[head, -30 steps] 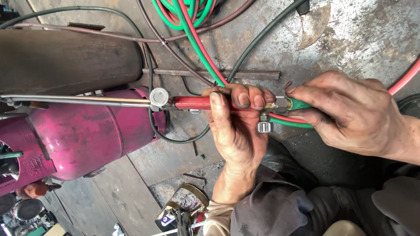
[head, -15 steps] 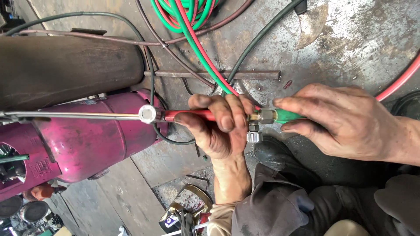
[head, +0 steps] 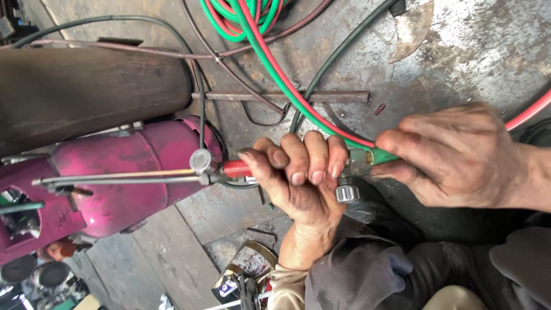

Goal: Connecting gas hoses to a torch handle and testing the fitment in an industrial setting.

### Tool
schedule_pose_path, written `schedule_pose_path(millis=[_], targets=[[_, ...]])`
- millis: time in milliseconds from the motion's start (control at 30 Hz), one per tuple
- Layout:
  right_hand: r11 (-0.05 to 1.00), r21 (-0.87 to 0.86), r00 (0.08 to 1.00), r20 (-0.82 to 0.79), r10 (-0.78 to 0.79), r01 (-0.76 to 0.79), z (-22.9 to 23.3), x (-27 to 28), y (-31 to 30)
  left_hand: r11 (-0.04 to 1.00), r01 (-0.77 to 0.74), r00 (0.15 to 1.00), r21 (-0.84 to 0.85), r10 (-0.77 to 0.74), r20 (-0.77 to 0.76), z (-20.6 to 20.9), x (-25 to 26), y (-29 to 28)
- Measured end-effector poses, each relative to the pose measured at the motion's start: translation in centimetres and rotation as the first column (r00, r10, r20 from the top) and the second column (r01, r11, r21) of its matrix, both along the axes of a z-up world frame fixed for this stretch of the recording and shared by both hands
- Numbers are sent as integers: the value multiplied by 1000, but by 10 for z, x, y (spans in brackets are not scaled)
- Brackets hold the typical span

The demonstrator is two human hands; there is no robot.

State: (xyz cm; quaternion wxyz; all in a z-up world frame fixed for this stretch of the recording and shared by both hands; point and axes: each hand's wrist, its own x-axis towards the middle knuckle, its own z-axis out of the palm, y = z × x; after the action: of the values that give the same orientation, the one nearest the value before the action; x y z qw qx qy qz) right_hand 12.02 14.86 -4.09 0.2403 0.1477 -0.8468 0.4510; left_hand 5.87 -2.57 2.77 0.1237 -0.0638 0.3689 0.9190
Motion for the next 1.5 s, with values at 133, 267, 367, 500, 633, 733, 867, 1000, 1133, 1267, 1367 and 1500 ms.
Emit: schedule_pose_path(millis=[133,267,367,500,633,733,867,1000,1133,1267,1367,1500], targets=[[992,-128,997,81,7,4,4,5,-1,1000,13,999,22,-12,-39,2,1,9],[950,-308,945,324,50,55,9,5,-1,997,73,982,5,-71,-174,-4,-4,13],[930,-360,871,478,111,79,11,7,0,993,118,967,12,-112,-230,-11,-7,12],[882,-458,745,627,228,115,6,12,5,978,208,918,23,-187,-349,-19,-17,16],[826,-537,614,713,338,169,-3,6,8,965,258,877,50,-213,-430,-29,-23,19],[775,-596,424,770,476,212,-7,-7,11,967,250,874,54,-202,-443,-37,-23,15],[875,-465,386,838,386,135,-8,-23,13,994,111,982,18,-106,-158,-39,-30,6],[761,-640,338,744,577,109,-50,13,19,992,87,995,91,-91,45,-35,-38,-20],[648,-752,373,639,673,121,-37,19,12,987,104,991,124,-114,72,-32,-35,-21],[933,-359,802,555,221,-8,-15,17,4,999,33,995,34,-36,91,-20,-30,-13],[994,-106,955,295,21,11,-18,11,7,998,-48,995,-39,52,86,-10,-21,-3],[989,131,997,-27,-69,72,-13,4,10,995,-85,990,-50,90,111,0,-11,-1]])
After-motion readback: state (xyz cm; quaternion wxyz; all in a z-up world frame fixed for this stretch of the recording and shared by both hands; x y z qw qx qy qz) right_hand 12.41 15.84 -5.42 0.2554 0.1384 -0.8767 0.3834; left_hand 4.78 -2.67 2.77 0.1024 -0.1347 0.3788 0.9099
